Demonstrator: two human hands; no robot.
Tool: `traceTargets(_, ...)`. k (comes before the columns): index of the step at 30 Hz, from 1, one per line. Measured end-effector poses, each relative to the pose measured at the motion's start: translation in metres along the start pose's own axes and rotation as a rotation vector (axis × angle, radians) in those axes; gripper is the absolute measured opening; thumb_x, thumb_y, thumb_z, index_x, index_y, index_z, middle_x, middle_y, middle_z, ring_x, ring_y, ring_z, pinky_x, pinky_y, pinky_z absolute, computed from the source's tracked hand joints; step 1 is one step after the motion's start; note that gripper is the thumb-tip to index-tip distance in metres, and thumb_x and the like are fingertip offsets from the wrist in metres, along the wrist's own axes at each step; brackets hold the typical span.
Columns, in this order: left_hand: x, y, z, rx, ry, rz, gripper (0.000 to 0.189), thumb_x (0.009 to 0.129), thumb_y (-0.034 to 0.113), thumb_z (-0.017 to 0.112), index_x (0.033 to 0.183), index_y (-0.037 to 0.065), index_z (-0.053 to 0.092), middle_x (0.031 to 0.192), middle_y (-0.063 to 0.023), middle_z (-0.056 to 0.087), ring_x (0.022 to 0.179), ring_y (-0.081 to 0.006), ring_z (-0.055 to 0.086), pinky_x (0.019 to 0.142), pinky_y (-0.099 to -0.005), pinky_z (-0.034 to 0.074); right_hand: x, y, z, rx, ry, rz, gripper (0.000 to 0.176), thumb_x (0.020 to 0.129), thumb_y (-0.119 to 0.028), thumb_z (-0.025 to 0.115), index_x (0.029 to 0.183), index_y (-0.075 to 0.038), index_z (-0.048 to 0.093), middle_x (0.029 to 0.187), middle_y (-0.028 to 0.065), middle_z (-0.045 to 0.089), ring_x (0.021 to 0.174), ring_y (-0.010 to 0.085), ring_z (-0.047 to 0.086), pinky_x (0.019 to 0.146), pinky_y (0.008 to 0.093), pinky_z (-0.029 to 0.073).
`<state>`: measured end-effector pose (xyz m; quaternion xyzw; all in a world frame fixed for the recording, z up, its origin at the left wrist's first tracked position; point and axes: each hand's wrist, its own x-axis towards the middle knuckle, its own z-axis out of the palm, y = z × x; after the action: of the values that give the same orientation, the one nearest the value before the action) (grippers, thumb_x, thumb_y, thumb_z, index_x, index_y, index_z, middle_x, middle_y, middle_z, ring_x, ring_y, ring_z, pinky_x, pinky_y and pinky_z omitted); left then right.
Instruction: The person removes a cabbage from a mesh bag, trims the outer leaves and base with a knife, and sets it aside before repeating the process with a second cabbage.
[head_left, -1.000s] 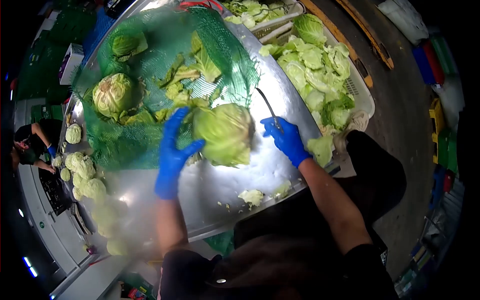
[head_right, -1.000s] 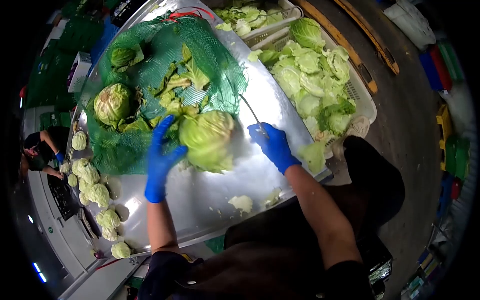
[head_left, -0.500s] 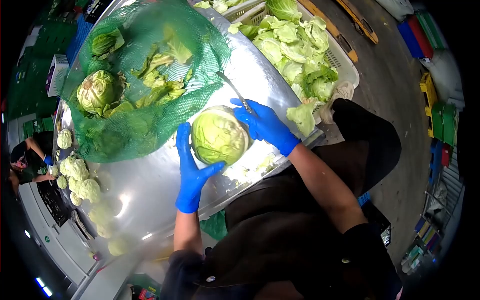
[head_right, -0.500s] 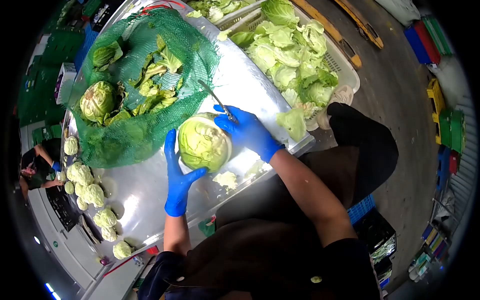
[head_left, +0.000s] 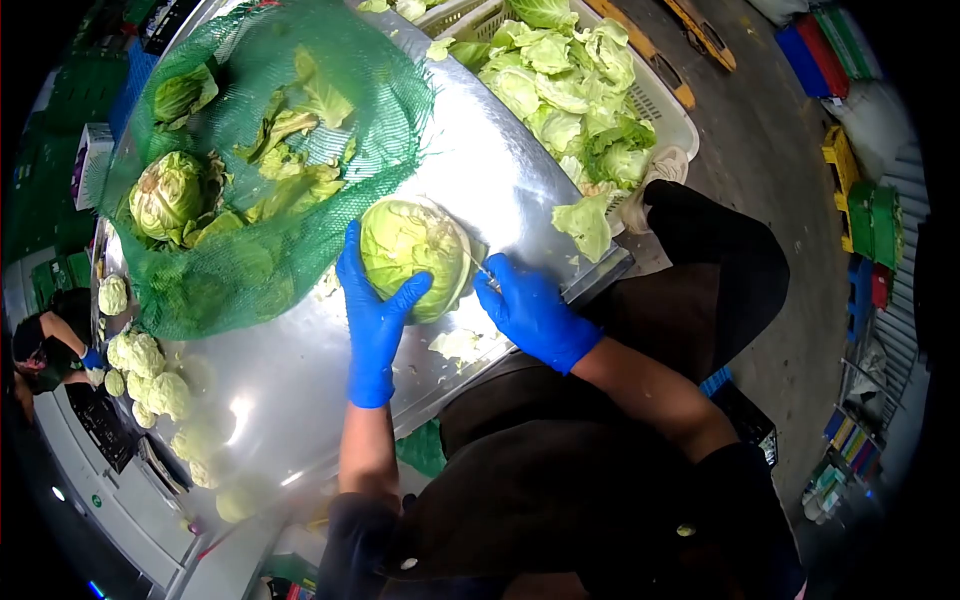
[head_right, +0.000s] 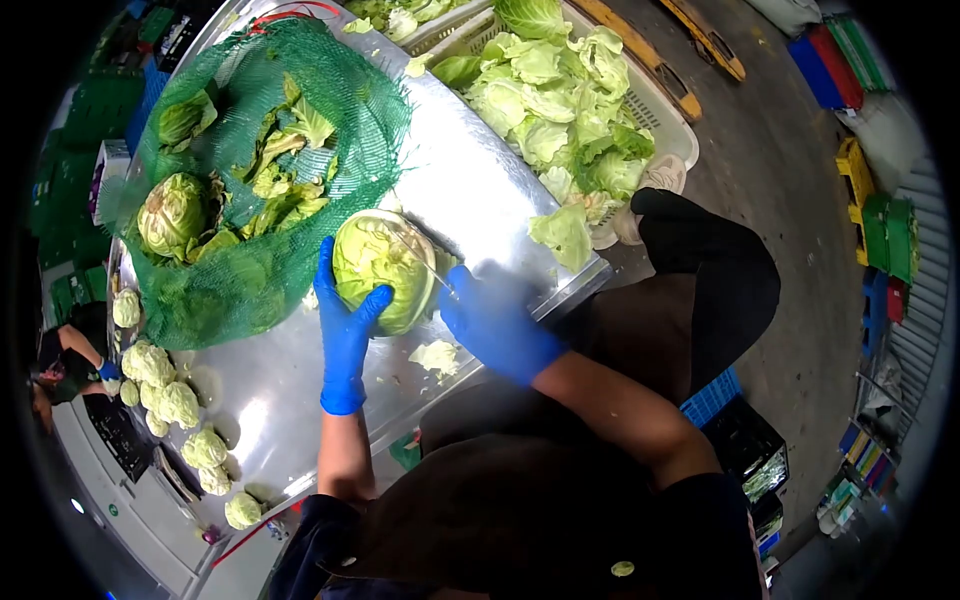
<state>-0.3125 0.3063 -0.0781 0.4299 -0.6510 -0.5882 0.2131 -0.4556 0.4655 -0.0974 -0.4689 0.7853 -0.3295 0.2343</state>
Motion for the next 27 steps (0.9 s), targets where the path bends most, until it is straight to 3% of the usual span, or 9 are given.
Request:
traceTargets(3,0.007,0.0,-0.005,-0.005,-0.036,-0.036,0.102,0.07,0.019,0.087,0.152,0.006,0.027,0.138,-0.0176,0.036,0.128,-0.031,0.044,0.109,-0.041,0.039,0.007,0.004,0.004,-0.028,-0.091,0.042,0.018,0.092,-0.019,0.061,0.095,-0.003,0.052,0.075,0.0222,0.061,0.065,0.041,0.062,0.056,0.0492,0.047)
traceTargets(6,0.016,0.002,-0.006,-0.007,-0.052,-0.08,0.102,0.07,0.02,0.086,0.152,0.005,0.027,0.139,-0.0178,0.036,0.128,-0.0316,0.044,0.108,-0.041,0.04,0.023,0.017,0.011,-0.114,-0.159,0.063,0.019,0.088,-0.024,0.06,0.088,-0.005,0.056,0.076,0.0158,0.057,0.063,0.0326,0.059,0.056,0.0474,0.045)
traceTargets(9,0.03,0.007,-0.007,-0.01,-0.048,-0.161,0.101,0.07,0.021,0.087,0.15,0.001,0.028,0.138,-0.0176,0.036,0.127,-0.0324,0.046,0.107,-0.0412,0.042,0.043,0.032,0.02,0.028,-0.221,0.13,0.019,0.089,-0.023,0.059,0.086,-0.004,0.056,0.077,0.0179,0.06,0.068,0.0356,0.061,0.06,0.0482,0.048)
traceTargets(12,0.043,0.008,-0.008,-0.12,-0.074,-0.222,0.101,0.071,0.024,0.087,0.15,0.0,0.029,0.137,-0.018,0.036,0.127,-0.0327,0.046,0.107,-0.0418,0.042,0.05,0.033,0.02,-0.036,-0.178,0.075,0.018,0.088,-0.019,0.058,0.086,-0.002,0.056,0.077,0.0193,0.061,0.069,0.0378,0.061,0.062,0.048,0.049)
traceTargets(18,0.047,0.007,0.005,0.035,-0.001,-0.199,0.102,0.07,0.033,0.088,0.148,-0.003,0.031,0.132,-0.0215,0.039,0.125,-0.0337,0.047,0.104,-0.0398,0.045,0.057,0.036,0.019,0.01,-0.149,0.153,0.015,0.086,-0.015,0.056,0.084,-0.001,0.056,0.08,0.0193,0.061,0.074,0.0386,0.061,0.066,0.0482,0.049)
traceTargets(22,0.039,0.011,0.009,0.112,0.019,-0.132,0.104,0.069,0.034,0.088,0.147,-0.005,0.031,0.132,-0.0227,0.039,0.122,-0.0338,0.05,0.102,-0.0405,0.045,0.052,0.019,-0.016,-0.105,-0.293,0.066,0.025,0.092,-0.024,0.056,0.098,0.0,0.059,0.094,0.0257,0.065,0.09,0.0445,0.063,0.079,0.0513,0.051)
traceTargets(24,0.033,0.006,0.013,0.177,0.046,-0.079,0.103,0.069,0.032,0.088,0.147,-0.007,0.031,0.131,-0.0231,0.041,0.12,-0.0335,0.051,0.101,-0.0407,0.047,0.05,0.031,-0.009,-0.091,-0.29,0.032,0.023,0.091,-0.021,0.055,0.098,0.0,0.06,0.096,0.0257,0.066,0.09,0.0445,0.064,0.08,0.051,0.051)
traceTargets(26,0.049,-0.003,0.004,0.013,-0.009,-0.177,0.101,0.07,0.03,0.087,0.146,-0.008,0.032,0.132,-0.0231,0.044,0.119,-0.0326,0.053,0.099,-0.0407,0.048,0.053,0.041,0.005,-0.1,-0.315,0.081,0.022,0.091,-0.019,0.054,0.099,0.0,0.062,0.097,0.0257,0.066,0.091,0.0444,0.064,0.081,0.0506,0.051)
traceTargets(27,0.048,0.022,0.006,-0.135,-0.073,-0.221,0.1,0.07,0.027,0.087,0.146,-0.008,0.032,0.133,-0.0227,0.046,0.119,-0.032,0.053,0.099,-0.0405,0.048,0.06,0.039,0.016,-0.113,-0.332,0.144,0.022,0.09,-0.018,0.054,0.099,0.0,0.062,0.098,0.0258,0.066,0.092,0.0443,0.064,0.081,0.0504,0.051)
